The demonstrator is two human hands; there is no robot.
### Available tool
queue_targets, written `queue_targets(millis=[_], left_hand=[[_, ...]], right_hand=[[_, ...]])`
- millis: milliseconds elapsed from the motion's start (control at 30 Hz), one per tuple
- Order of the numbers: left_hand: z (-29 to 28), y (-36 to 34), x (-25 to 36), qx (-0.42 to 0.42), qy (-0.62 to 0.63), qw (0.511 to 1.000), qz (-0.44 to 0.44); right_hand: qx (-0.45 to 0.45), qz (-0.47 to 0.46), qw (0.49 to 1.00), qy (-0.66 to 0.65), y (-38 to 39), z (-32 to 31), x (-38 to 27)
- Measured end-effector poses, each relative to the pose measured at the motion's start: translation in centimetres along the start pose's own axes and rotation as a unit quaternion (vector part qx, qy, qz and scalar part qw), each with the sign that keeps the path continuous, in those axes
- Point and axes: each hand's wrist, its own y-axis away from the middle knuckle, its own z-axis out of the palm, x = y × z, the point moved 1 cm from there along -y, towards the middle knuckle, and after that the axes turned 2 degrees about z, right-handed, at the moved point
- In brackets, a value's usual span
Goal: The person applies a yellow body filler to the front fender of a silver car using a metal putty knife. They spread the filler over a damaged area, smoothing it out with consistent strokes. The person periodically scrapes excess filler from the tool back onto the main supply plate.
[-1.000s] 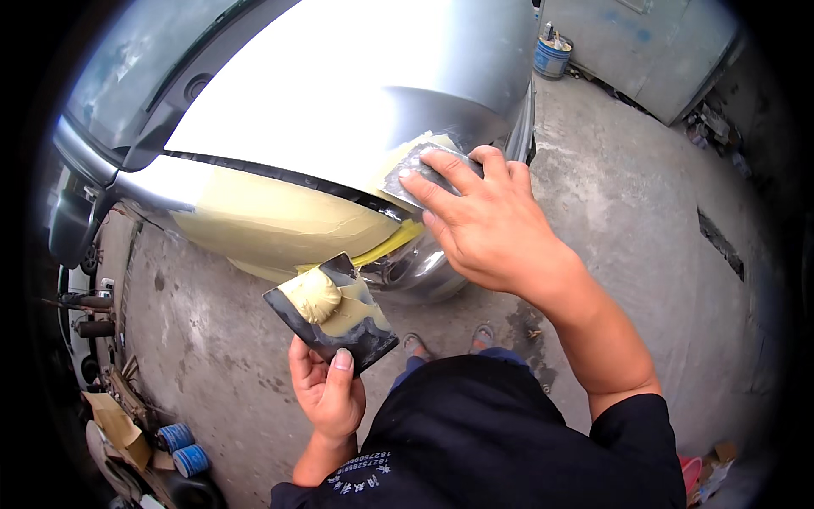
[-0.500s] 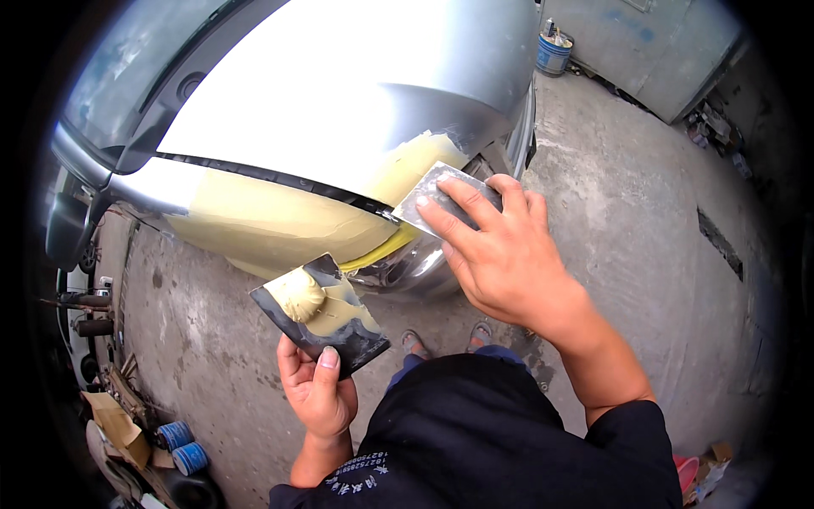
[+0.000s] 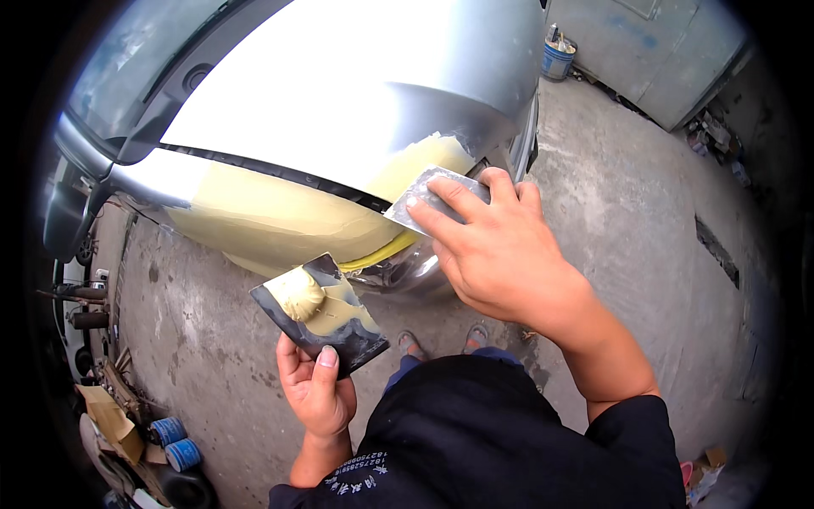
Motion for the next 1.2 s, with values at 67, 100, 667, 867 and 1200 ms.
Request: queue_targets(millis=[67,100,667,867,1200], left_hand=[[0.1,-0.1,0.0,-0.005,0.003,1.0,-0.002],[0.2,-0.1,0.0,-0.008,0.004,1.0,-0.004],[0.5,-0.7,-0.3,0.002,-0.013,1.0,-0.013],[0.9,-0.8,-0.5,0.007,-0.019,1.0,-0.019],[1.4,-0.9,-0.4,0.011,0.009,0.999,-0.028]], right_hand=[[-0.003,0.0,1.0,-0.007,-0.3,-0.7,0.4],[-0.002,0.003,1.0,-0.006,-0.8,-1.0,0.6],[0.028,0.008,0.998,-0.049,1.8,3.0,2.3],[0.062,0.022,0.995,-0.069,3.7,5.6,2.9],[0.062,0.071,0.994,-0.052,1.4,1.7,3.7]])
